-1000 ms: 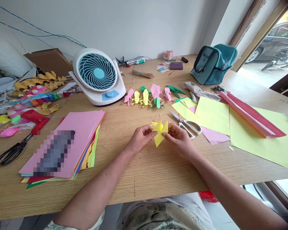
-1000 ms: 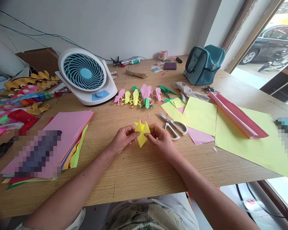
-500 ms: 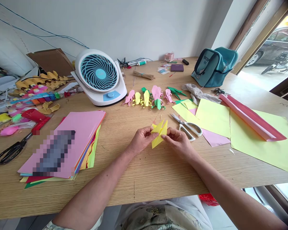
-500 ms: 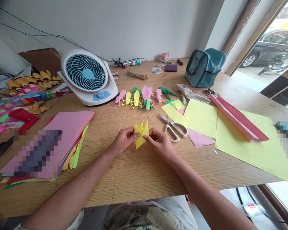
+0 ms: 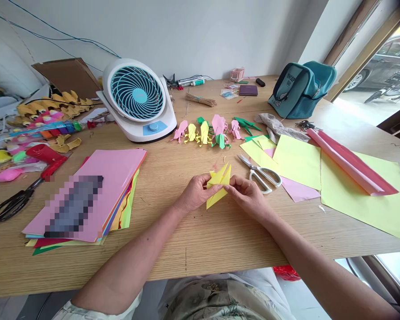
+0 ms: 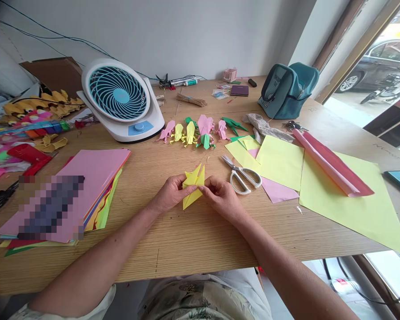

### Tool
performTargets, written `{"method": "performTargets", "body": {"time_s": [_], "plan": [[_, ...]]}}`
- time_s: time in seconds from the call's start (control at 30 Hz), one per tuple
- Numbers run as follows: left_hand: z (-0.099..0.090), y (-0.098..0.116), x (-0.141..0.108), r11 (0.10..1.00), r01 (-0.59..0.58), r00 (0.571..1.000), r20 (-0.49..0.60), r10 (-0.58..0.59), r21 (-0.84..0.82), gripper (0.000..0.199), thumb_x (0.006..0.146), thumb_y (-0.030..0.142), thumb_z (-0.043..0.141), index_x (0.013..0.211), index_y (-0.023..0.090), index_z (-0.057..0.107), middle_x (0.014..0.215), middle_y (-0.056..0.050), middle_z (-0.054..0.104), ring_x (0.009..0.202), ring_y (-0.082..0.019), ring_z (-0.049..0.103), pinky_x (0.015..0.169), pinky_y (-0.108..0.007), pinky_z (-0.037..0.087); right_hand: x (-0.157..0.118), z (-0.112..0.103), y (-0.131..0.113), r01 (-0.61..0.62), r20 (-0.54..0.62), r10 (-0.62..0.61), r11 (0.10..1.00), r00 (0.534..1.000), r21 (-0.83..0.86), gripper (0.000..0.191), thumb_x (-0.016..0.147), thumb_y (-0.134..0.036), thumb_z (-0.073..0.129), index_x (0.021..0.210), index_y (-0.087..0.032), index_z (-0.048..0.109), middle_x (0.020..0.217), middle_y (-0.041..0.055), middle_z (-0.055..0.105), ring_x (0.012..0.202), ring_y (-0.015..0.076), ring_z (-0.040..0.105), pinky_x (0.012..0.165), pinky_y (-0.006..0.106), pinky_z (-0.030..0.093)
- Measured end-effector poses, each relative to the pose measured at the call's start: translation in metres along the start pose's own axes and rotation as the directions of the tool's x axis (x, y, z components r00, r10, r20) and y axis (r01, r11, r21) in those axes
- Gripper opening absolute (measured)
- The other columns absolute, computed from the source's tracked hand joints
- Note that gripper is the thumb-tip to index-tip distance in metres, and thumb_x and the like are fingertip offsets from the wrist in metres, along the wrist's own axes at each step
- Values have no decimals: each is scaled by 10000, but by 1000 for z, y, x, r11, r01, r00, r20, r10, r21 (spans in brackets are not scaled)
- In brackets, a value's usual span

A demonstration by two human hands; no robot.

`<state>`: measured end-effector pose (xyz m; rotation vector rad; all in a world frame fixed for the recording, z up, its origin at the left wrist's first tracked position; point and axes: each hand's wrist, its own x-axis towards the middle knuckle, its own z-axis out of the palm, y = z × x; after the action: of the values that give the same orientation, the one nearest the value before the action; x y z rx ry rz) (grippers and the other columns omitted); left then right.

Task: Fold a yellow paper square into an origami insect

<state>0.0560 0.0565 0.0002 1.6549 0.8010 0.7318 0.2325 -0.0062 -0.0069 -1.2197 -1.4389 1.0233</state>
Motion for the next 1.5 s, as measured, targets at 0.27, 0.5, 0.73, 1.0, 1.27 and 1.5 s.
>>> {"method": "performTargets", "body": {"time_s": [0.27,0.5,0.73,1.0,1.27,1.5], "plan": [[-3,1,0,999,16,998,57,-18,41,368,789,468,690,907,119,680,773,-6,612,705,-126,552,641,-220,432,1,0,-5,1,0,-1,997,1000,74,377,811,-529,682,728,-189,542,650,-30,467,584,107,381,531,258,298],[4,2,-3,992,39,995,91,-50,119,422,715,476,752,605,141,521,598,51,410,544,-69,389,475,-187,283,2,2,-5,-56,-22,61,980,998,191,383,736,-536,748,762,-184,599,662,-5,568,591,129,491,540,264,389],[5,4,-4,992,74,984,155,-89,99,335,733,438,733,692,130,606,635,26,518,565,-94,477,504,-204,348,0,-1,-9,-78,-42,85,987,996,144,456,791,-614,652,660,-186,564,608,-7,520,583,132,462,554,281,377],[1,-4,2,999,49,998,46,-49,10,342,761,466,720,782,130,661,738,-13,625,690,-137,566,623,-234,427,2,-2,-8,-70,-34,73,995,997,76,459,815,-604,634,660,-182,544,605,-24,454,566,104,375,522,264,274],[3,-2,1,975,92,995,62,-81,-202,423,736,493,753,925,120,684,848,-32,677,767,-145,604,702,-242,454,3,-2,-8,-75,-43,79,994,996,77,459,796,-610,650,656,-188,536,601,-23,492,562,108,405,525,261,295],[-1,-7,4,960,98,995,10,-99,-261,442,698,446,789,977,133,652,897,-26,699,802,-146,639,753,-250,486,1,-5,-6,-63,-122,66,998,990,25,385,867,-555,587,745,-190,577,645,-15,512,557,110,414,513,260,318]]}}
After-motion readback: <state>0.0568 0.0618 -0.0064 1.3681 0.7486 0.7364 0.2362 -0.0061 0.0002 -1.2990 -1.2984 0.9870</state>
